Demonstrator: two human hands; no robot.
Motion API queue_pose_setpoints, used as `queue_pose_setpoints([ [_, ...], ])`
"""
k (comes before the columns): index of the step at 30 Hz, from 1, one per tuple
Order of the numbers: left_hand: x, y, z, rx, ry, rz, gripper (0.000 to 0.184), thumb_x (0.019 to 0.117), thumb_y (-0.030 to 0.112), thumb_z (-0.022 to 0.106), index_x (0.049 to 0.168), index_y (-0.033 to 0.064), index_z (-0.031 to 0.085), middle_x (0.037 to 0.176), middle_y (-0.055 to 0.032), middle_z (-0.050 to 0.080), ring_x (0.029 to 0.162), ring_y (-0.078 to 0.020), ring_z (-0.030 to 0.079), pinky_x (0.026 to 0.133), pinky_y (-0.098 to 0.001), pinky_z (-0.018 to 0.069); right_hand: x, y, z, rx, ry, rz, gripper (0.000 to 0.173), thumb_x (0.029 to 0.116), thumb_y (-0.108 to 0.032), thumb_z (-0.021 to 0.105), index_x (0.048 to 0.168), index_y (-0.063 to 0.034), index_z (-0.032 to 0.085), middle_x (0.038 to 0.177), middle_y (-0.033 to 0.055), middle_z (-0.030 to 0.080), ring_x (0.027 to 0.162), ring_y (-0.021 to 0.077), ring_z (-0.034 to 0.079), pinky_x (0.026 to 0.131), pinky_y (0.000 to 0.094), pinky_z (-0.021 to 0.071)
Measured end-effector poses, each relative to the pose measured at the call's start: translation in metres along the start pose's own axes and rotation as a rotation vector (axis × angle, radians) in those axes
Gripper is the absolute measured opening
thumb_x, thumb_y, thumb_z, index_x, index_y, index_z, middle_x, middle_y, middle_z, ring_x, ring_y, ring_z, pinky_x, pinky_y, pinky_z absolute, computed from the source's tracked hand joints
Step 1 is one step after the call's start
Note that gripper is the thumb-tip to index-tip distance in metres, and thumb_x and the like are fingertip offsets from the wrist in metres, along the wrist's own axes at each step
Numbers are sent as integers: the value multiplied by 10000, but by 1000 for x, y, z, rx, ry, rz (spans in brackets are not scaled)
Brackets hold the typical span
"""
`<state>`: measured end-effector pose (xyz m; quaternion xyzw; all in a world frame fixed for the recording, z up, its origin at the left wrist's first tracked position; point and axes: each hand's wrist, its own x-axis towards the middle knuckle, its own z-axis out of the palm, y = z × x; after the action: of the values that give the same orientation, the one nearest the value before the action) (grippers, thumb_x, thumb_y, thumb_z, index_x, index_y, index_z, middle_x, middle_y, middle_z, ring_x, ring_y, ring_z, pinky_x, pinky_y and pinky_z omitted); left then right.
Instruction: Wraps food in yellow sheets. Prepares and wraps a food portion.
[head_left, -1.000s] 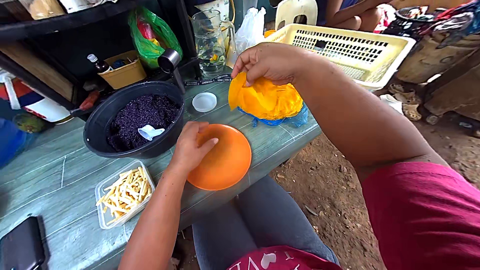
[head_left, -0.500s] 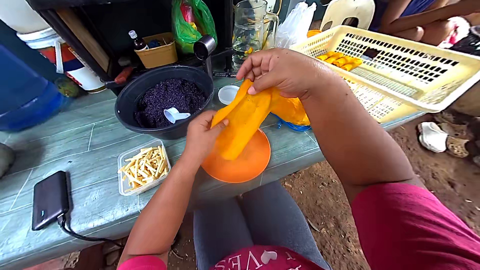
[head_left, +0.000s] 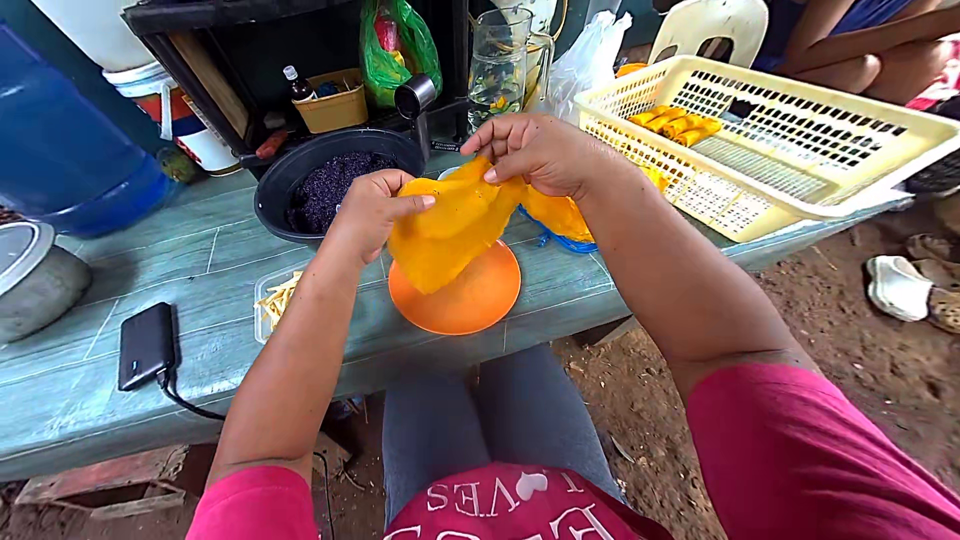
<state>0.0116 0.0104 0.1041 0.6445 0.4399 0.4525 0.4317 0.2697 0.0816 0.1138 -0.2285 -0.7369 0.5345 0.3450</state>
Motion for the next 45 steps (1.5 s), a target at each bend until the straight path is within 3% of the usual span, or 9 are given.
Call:
queue_pose_setpoints([
  [11,10,6,-9,175,32,-56,86,877,-16,732,894,32,663,798,-29,700,710,-91,682,689,-270,596,0,-6,18,-81,103,-23,309,892,105,613,1175,-16,633,941,42,692,792,78,672,733,238,583],
  [16,10,7,3,190,-325,-45,774,737,74,783,1447,17,479,1275,-107,647,1104,-155,654,940,-342,564,-4,-19,27,-187,-73,-14,329,882,107,615,1193,5,634,933,61,693,790,85,656,732,248,569],
  [20,14,4,36,104,-214,-60,251,873,-5,739,1106,-16,647,954,-71,716,843,-117,699,793,-313,602,-4,-26,30,-364,-45,-4,333,882,61,688,1205,-2,635,970,89,670,800,123,644,745,287,561],
  [23,10,7,40,54,-137,-100,22,976,56,653,957,45,648,825,-11,690,723,-86,664,687,-276,581,-22,-9,30,-321,69,7,580,858,-156,808,1349,-8,538,1036,126,644,810,177,655,737,362,596],
  [28,0,8,36,33,-141,-114,117,1021,75,553,1027,74,670,847,-4,702,738,-82,675,686,-287,599,-49,39,67,-129,209,45,665,749,-13,855,1336,39,546,1015,192,717,905,271,706,840,481,596],
  [35,-1,7,32,94,-90,-121,121,1012,2,566,999,56,674,827,-9,714,719,-66,688,674,-261,605,-44,61,62,-12,203,48,197,865,41,683,1059,70,666,934,147,691,848,179,656,783,387,548],
  [39,-2,18,35,130,7,-168,90,1001,12,582,1046,63,640,843,3,712,730,-68,694,676,-268,609,-40,46,49,-371,425,90,330,903,-19,690,1228,28,657,1151,221,671,1017,329,675,896,513,562],
  [41,0,19,40,30,97,-223,139,1003,10,576,1135,50,592,902,-32,698,766,-105,698,700,-300,613,-45,37,60,-449,476,54,311,919,-112,717,1191,18,644,1132,206,647,993,318,660,875,492,560],
  [45,1,21,59,-249,164,-300,355,1025,11,522,1372,38,450,1048,-104,643,820,-176,692,728,-342,613,-59,37,100,-285,407,42,835,791,-413,881,1396,-1,479,1070,176,682,909,275,694,807,487,594],
])
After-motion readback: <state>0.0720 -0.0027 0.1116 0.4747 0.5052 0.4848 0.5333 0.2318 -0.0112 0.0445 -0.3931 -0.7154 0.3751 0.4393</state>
